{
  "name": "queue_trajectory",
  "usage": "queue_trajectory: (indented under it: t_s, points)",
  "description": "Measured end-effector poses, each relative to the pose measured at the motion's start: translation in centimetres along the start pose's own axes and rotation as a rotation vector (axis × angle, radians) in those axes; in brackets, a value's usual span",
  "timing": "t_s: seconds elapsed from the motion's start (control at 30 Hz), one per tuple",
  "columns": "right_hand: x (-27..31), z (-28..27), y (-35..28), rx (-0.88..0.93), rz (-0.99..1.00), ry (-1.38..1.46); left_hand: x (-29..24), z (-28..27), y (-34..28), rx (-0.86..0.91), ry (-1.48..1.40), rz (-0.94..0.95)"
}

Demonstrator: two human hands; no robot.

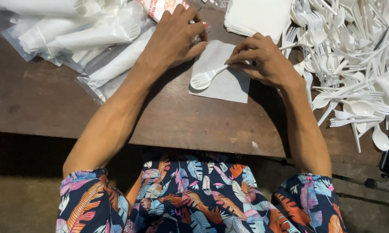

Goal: Wrapping plastic spoons and forks in paper napkins and placing them into plastic sleeves.

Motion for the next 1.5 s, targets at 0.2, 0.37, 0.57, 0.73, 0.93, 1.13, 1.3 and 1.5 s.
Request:
queue_trajectory:
  t_s: [0.2,0.37,0.57,0.73,0.93,1.13,1.3,1.5]
  points:
    - [0.2,0.1,0.1,0.04,0.067,0.009,-0.3,-0.5,0.2,-0.107,0.148,0.041]
    - [0.4,-0.1,0.3,0.037,0.089,0.017,-1.0,-1.4,0.8,-0.105,-0.058,0.065]
    - [0.3,0.1,-0.2,0.044,0.168,0.081,-3.9,-2.2,1.4,-0.029,-0.368,0.081]
    - [-0.1,-0.2,-0.4,0.0,0.215,0.125,-5.3,-3.7,1.8,-0.033,-0.548,0.176]
    - [0.4,-0.9,-0.2,-0.01,0.22,0.06,-6.1,-4.3,1.7,0.024,-0.713,0.265]
    - [-1.4,0.7,-1.6,0.039,0.151,-0.02,-6.4,-3.5,1.6,0.116,-0.94,0.278]
    - [-0.9,0.4,-1.3,0.051,0.154,0.034,-4.4,-2.1,1.3,-0.024,-0.665,0.022]
    - [-0.8,0.1,-1.2,0.081,0.189,0.023,-4.8,0.5,0.7,0.163,-0.378,-0.076]
Point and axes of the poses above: each hand's wrist, its own y-axis towards the middle knuckle, its own z-axis out of the palm, x = y × z, the point moved 3 cm from there along y, towards the middle knuckle, and after that the axes turned 8 degrees about -y, right-handed, at the moved point
